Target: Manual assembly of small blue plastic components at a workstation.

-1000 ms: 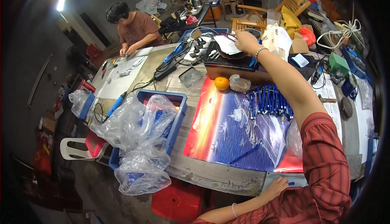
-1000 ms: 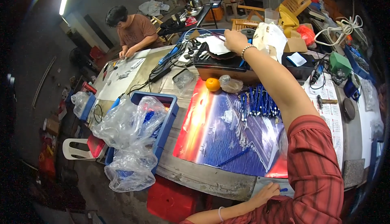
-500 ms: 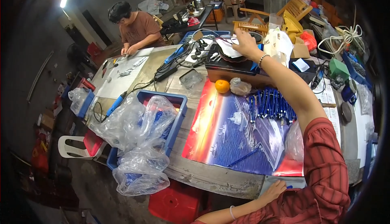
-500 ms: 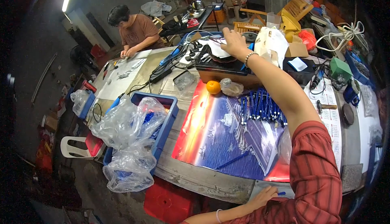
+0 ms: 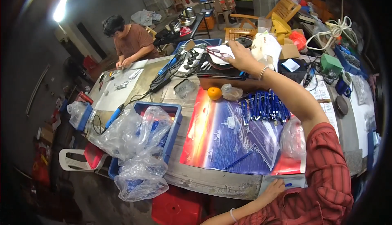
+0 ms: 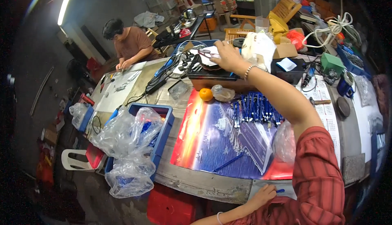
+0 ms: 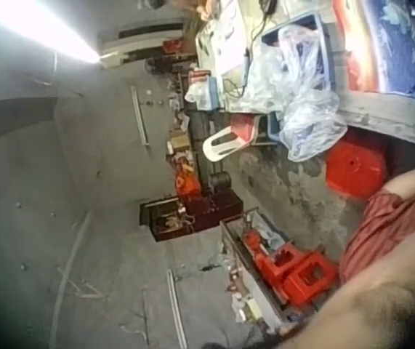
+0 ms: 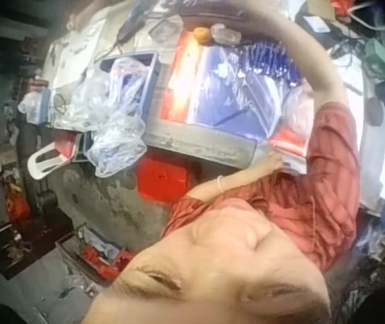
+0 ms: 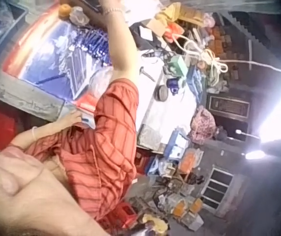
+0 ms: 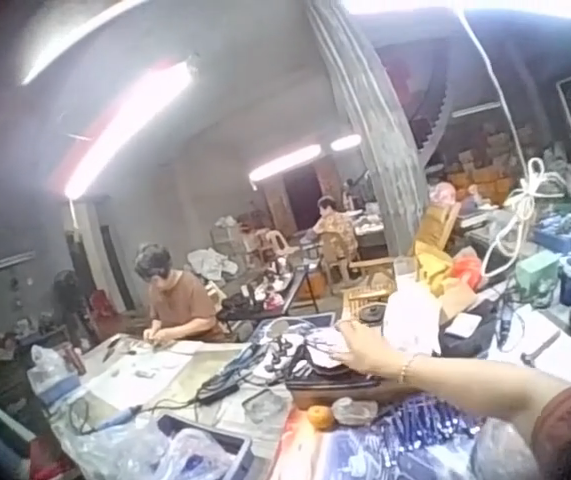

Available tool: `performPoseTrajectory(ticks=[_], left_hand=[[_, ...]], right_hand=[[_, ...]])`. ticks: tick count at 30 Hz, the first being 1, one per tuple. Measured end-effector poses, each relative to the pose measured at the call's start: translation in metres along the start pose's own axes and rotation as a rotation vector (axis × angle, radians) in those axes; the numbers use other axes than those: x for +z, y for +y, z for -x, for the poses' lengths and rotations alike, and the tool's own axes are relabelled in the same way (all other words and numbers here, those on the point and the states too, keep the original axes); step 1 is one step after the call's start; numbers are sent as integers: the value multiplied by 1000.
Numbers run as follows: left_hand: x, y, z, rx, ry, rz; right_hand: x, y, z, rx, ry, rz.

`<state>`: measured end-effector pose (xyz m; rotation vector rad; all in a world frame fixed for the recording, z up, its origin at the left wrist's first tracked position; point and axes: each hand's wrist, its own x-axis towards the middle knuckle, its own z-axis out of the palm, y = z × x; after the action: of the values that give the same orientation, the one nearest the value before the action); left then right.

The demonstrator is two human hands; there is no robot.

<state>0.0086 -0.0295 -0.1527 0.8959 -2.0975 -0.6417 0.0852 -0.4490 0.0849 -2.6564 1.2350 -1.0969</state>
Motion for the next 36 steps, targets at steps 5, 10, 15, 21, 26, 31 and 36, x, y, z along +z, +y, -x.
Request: performPoseTrajectory(ticks=[5, 10, 15, 21, 26, 31, 36], left_hand=[[-43, 21, -9, -74, -118, 104], [-43, 17, -24, -150, -158, 23], [-74, 34, -40, -132, -168, 138], [-65, 41, -47, -84, -181, 71], [-35, 62, -53, -93, -244, 98], [-50, 61, -48, -116, -268, 45], [-111, 49, -19, -260, -298, -157]], right_hand=[[-115, -50, 130, -201, -366, -180], [-180, -57, 295, -1, -669, -288], [-190, -68, 414, 241, -613, -315], [-172, -66, 467, 237, -471, -316], [-200, -55, 486, 189, -527, -315], [-174, -57, 504, 134, -324, -292], [-120, -88, 464, 72, -316, -430]])
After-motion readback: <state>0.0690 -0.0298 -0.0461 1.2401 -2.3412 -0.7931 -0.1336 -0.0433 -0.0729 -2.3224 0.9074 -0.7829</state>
